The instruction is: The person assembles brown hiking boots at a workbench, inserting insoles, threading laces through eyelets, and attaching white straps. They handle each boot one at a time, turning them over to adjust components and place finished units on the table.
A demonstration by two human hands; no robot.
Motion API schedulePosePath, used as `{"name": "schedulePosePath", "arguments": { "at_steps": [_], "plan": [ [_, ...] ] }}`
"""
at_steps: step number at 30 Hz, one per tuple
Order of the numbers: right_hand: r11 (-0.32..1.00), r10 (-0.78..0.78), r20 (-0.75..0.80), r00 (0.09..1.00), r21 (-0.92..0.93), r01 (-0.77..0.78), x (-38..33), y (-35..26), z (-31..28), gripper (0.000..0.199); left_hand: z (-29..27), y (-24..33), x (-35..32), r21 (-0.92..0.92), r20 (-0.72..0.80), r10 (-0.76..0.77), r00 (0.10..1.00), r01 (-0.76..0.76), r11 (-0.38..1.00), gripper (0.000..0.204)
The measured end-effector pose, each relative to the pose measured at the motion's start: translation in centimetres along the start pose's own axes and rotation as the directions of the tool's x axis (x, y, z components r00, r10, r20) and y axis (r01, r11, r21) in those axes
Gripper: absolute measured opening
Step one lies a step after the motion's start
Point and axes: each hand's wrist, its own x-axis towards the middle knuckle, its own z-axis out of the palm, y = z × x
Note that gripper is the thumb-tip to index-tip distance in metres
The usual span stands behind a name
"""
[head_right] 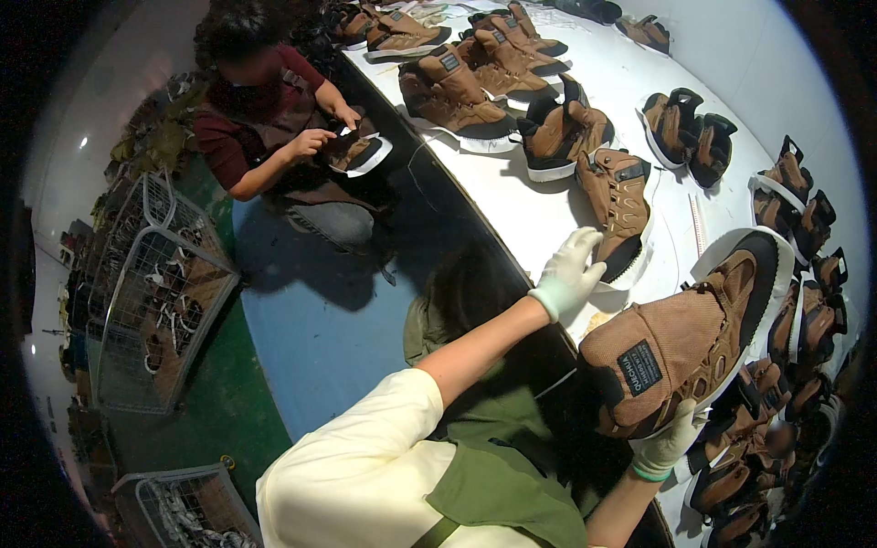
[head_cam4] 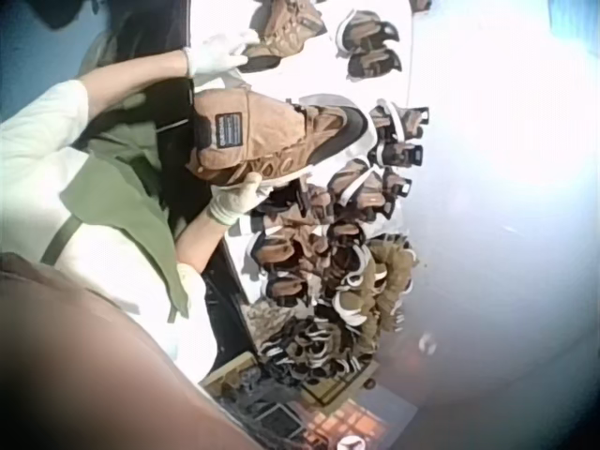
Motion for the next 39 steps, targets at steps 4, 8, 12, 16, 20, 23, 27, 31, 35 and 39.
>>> {"name": "schedulePosePath", "arguments": {
  "at_steps": [4, 8, 12, 16, 20, 23, 27, 31, 35, 39],
  "plan": [
    [0.999, -0.006, -0.024, 1.0, -0.035, 0.005, 0.2, 0.5, 0.6, 0.044, -0.7, -0.8, -2.0, -0.214, -0.106, -0.053, 0.993, 0.029, 0.976, 0.041],
    [0.998, 0.018, -0.031, 0.999, -0.059, -0.02, 0.7, 0.6, 2.2, 0.043, -2.2, 0.0, -3.8, -0.367, -0.115, -0.128, 0.985, 0.078, 0.927, 0.033],
    [0.982, 0.062, -0.053, 0.997, -0.173, -0.07, 0.8, 1.5, 1.0, 0.041, -3.6, 1.4, -4.9, -0.506, -0.057, -0.105, 0.993, 0.061, 0.86, 0.031],
    [0.975, 0.162, -0.054, 0.985, -0.146, -0.168, 1.0, 1.6, 2.4, 0.04, -3.4, 2.8, -6.5, -0.659, 0.131, 0.07, 0.989, 0.034, 0.752, 0.042],
    [0.97, 0.244, -0.029, 0.969, 0.016, -0.244, 1.3, 2.8, 1.7, 0.042, -2.5, 3.9, -7.1, -0.781, 0.232, 0.15, 0.961, 0.093, 0.617, 0.051],
    [0.96, 0.276, -0.015, 0.961, 0.06, -0.275, 1.7, 2.9, 2.3, 0.044, -2.4, 4.9, -7.1, -0.812, 0.336, 0.113, 0.935, 0.227, 0.538, 0.058],
    [0.945, 0.302, -0.051, 0.952, -0.117, -0.306, 2.2, 2.1, 3.1, 0.044, -2.9, 6.7, -6.2, -0.732, 0.311, 0.007, 0.95, 0.235, 0.64, 0.052],
    [0.904, 0.384, -0.109, 0.917, -0.156, -0.397, 2.1, 1.7, 3.6, 0.045, -1.8, 7.9, -4.7, -0.657, 0.293, -0.088, 0.952, 0.267, 0.705, 0.035],
    [0.859, 0.466, -0.148, 0.873, -0.162, -0.486, 1.7, 3.0, 1.2, 0.049, 0.1, 6.8, -4.0, -0.52, 0.201, -0.095, 0.975, 0.188, 0.833, 0.034],
    [0.888, 0.373, -0.158, 0.914, -0.223, -0.401, 1.6, 4.1, 0.7, 0.049, 0.7, 5.2, -3.5, -0.397, 0.181, -0.032, 0.983, 0.103, 0.912, 0.035]
  ]
}}
